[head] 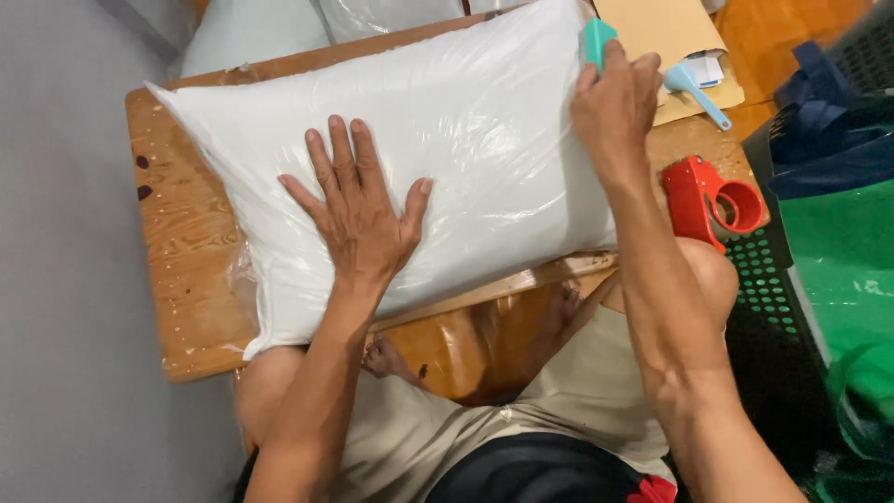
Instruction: Smoothing out the plastic packaging on a pillow using a block and sealing the edges with a tape dispenser.
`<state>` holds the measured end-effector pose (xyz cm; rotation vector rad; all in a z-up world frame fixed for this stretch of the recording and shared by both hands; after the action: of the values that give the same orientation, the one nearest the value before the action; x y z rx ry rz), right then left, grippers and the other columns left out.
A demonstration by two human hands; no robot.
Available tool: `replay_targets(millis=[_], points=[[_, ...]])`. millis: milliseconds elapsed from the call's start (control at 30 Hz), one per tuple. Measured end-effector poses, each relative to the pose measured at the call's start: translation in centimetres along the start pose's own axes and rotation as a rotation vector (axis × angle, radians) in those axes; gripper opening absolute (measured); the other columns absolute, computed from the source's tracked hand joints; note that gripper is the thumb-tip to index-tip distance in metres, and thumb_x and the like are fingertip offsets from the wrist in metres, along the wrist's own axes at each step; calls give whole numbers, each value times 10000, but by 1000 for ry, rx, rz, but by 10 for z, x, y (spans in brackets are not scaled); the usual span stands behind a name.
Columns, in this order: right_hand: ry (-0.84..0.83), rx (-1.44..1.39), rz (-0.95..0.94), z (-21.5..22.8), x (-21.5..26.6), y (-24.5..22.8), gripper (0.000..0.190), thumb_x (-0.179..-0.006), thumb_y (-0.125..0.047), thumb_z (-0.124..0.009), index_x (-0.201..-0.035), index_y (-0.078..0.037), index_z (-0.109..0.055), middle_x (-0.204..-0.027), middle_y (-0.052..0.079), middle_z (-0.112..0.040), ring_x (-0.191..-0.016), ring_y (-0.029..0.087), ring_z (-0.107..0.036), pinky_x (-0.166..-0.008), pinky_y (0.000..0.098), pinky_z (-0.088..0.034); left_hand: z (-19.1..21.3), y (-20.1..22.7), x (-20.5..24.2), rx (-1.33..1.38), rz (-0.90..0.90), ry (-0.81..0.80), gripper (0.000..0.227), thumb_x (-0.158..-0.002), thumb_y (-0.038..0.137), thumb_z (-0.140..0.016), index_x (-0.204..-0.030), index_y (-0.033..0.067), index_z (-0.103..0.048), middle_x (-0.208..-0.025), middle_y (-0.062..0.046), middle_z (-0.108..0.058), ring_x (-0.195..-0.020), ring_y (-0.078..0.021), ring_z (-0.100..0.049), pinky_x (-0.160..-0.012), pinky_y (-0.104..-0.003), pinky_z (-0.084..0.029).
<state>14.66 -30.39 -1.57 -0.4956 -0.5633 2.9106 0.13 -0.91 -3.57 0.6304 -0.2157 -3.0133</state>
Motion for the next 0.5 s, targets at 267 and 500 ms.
replay_targets(millis=[267, 500], points=[[190, 8, 786, -4, 82, -168, 447, -890, -139, -674, -1307, -118, -514, -873, 91, -472, -756, 270, -477, -574, 403, -415, 8, 3, 0, 43, 2, 45, 900, -1048, 692, -424, -1654, 62, -216, -1725, -121, -163, -1608, -381, -116, -1202, -734, 32], [-96, 127, 117, -25, -71, -18, 329, -881, -120, -464, -1090, -19, -697, -1144, 278, -543, -1020, 485, -505, -792, 590, -438, 7, 8, 3, 25, -3, 30, 907, -1069, 699, -475, -1658, 66, -203, -1726, -138, -146, -1612, -390, -108, -1190, -721, 84]])
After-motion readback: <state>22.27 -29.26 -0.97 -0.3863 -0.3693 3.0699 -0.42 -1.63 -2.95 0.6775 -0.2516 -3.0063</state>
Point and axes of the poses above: each hand's wrist, its own x-axis away from the middle knuckle, its own z-axis out of the back of the hand, y = z × x, the point moved 3 cm from there along -x, towards the middle knuckle
